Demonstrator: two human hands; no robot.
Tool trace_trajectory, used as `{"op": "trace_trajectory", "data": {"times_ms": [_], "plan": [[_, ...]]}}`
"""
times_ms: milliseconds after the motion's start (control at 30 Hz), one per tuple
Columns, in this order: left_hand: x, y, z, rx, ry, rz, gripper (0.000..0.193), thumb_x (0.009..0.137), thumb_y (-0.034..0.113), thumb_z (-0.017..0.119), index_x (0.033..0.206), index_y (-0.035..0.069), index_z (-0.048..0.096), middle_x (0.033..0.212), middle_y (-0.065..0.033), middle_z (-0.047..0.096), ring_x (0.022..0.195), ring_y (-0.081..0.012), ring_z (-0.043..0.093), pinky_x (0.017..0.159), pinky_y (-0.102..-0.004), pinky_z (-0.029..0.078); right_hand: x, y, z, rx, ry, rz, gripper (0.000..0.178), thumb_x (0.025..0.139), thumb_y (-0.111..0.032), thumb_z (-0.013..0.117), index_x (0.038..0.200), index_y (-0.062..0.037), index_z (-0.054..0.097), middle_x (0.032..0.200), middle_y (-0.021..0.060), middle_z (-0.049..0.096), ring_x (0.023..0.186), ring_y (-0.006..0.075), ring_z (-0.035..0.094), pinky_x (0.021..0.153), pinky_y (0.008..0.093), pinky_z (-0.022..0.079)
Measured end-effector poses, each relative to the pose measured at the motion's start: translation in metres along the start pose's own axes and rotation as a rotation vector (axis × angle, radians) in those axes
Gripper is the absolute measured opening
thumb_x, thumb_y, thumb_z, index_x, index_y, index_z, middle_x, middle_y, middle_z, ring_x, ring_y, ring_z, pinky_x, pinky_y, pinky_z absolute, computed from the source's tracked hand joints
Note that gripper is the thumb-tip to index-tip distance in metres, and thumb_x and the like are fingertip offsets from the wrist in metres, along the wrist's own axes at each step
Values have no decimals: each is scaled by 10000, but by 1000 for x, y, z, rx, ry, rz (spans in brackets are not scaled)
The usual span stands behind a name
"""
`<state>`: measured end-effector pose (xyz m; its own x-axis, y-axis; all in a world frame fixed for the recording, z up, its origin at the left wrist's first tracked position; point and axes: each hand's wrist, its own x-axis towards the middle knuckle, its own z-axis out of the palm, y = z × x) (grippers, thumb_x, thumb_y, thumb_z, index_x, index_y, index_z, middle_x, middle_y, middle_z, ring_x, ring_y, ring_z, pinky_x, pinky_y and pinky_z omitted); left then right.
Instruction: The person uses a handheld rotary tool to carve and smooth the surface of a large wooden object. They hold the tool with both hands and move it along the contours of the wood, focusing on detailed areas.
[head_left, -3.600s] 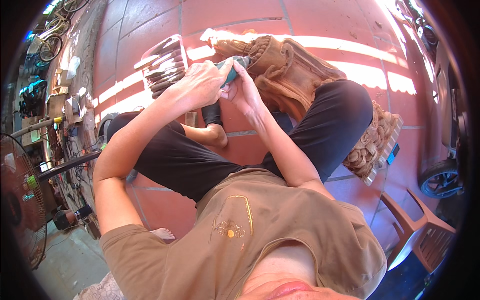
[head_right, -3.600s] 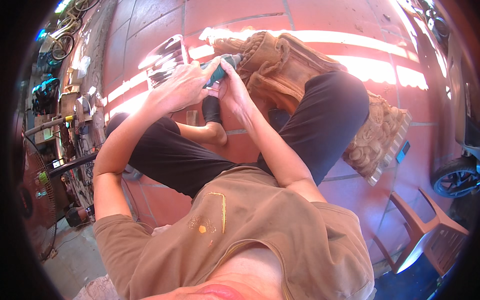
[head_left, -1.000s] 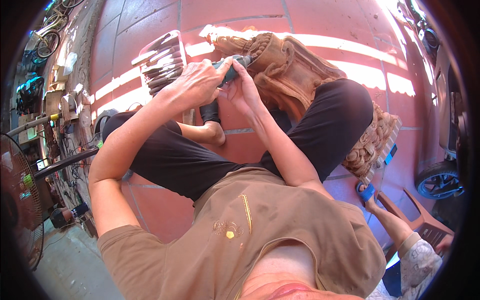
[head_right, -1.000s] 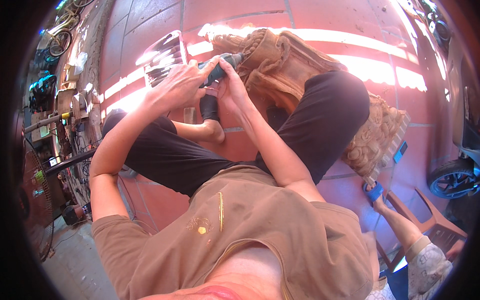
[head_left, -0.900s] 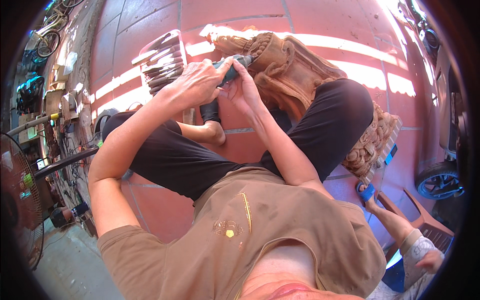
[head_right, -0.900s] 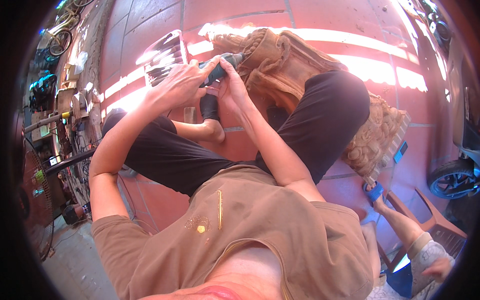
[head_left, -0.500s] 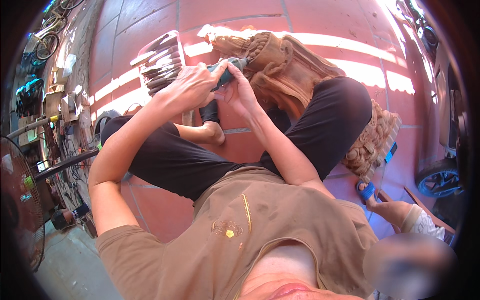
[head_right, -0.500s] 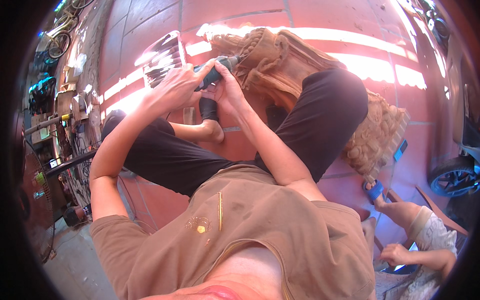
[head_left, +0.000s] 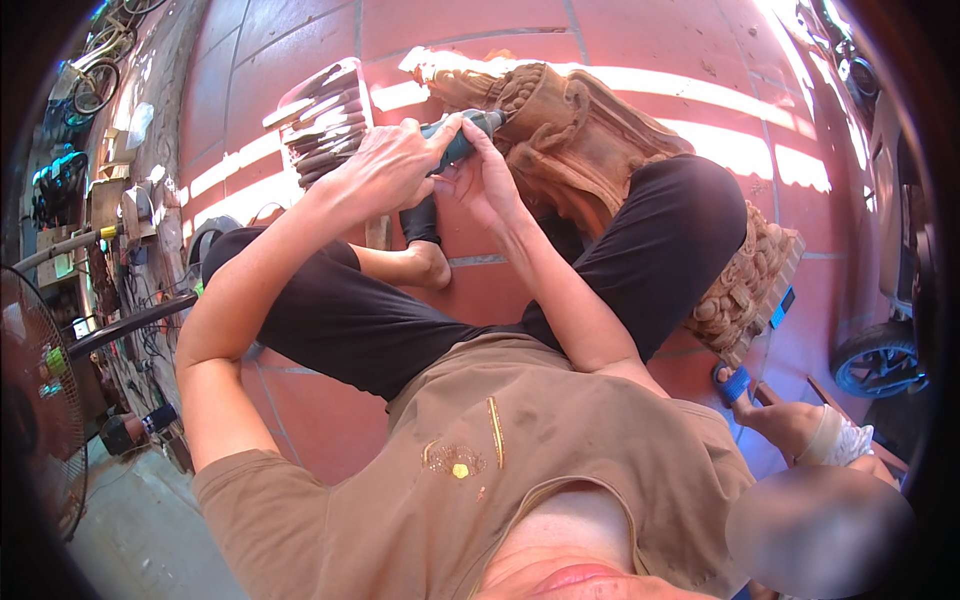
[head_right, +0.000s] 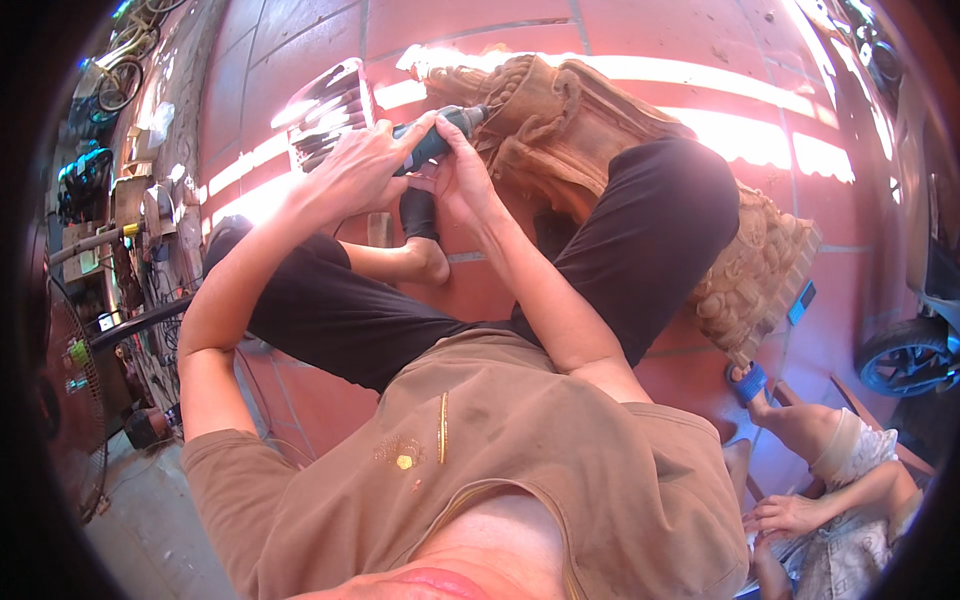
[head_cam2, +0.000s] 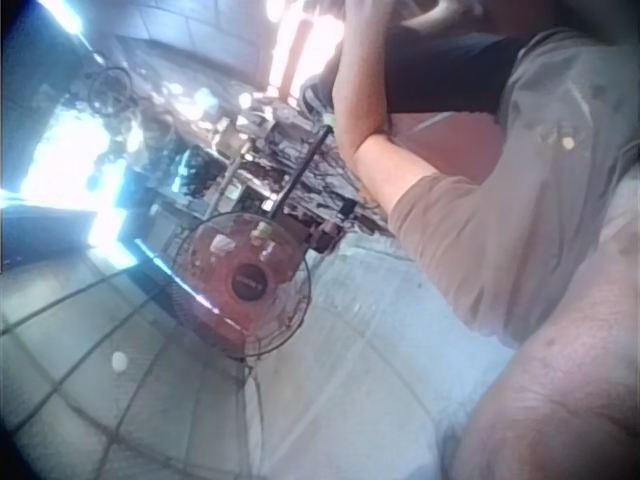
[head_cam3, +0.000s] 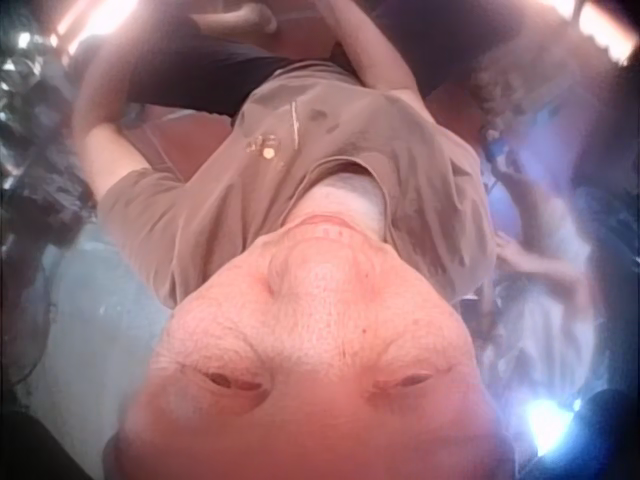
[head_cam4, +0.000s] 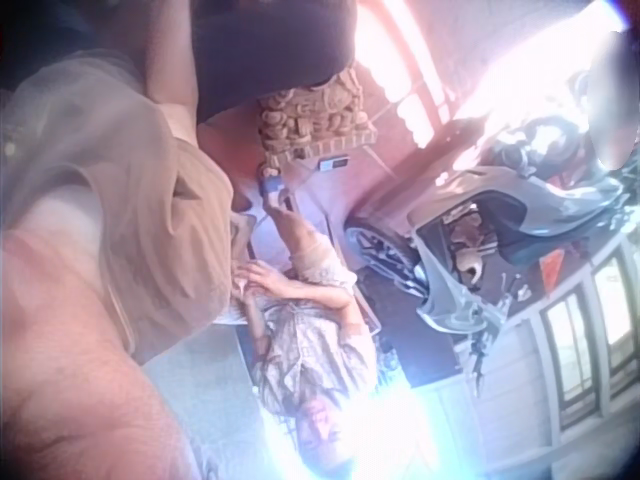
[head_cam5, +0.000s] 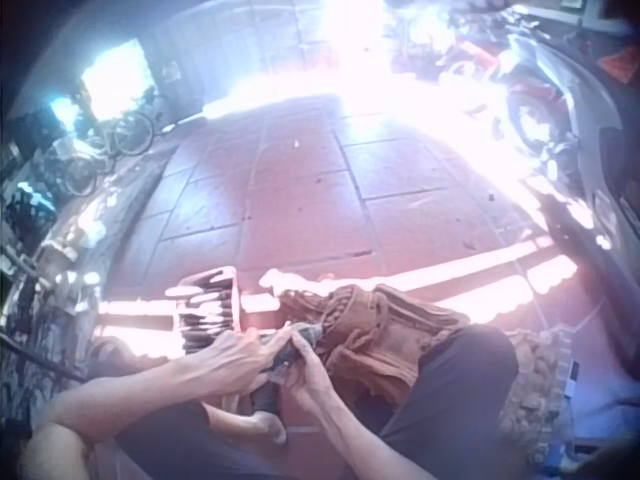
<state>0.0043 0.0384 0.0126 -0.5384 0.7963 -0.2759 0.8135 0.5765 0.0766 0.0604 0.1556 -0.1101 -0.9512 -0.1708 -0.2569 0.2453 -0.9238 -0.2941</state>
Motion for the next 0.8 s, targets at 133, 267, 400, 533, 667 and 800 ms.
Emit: {"op": "trace_trajectory", "data": {"times_ms": [133,267,400,533,667,800], "plan": [[2,-3,5,-34,11,3,793,698,84,655,1414,54,314,812,-277,568,716,-423,608,650,-455,494,1,1,-2,0,-8,-4,354,949,-387,499,1164,-106,490,1097,70,606,878,169,652,735,366,564],[1,-5,11,-8,21,3,793,699,81,653,1415,55,312,809,-275,569,709,-416,611,632,-454,497,1,2,-2,13,-3,13,343,952,-377,499,1184,-124,496,1045,50,628,852,162,657,719,372,571],[-1,-6,13,5,17,7,799,698,85,656,1415,50,304,816,-279,572,707,-412,616,621,-453,499,1,4,-4,5,-14,15,336,951,-382,497,1140,-105,507,1039,64,631,849,167,651,736,376,565],[-7,0,2,-22,-65,-2,800,705,92,655,1418,48,295,828,-287,574,710,-414,623,627,-457,499,-2,8,-3,22,-16,52,336,948,-392,501,1124,-107,518,970,53,650,824,159,652,723,371,558],[-11,1,2,-20,-68,-19,806,711,100,655,1424,49,284,842,-293,574,714,-415,624,635,-456,499,-4,11,1,30,18,69,347,942,-400,510,1121,-103,520,953,51,654,808,156,653,721,369,552],[-10,-4,5,-7,-23,-7,809,715,115,665,1428,54,286,846,-292,576,712,-415,621,636,-454,498,-2,7,0,-23,-27,53,350,938,-400,517,1131,-108,515,988,55,648,832,161,653,738,373,552]]}}
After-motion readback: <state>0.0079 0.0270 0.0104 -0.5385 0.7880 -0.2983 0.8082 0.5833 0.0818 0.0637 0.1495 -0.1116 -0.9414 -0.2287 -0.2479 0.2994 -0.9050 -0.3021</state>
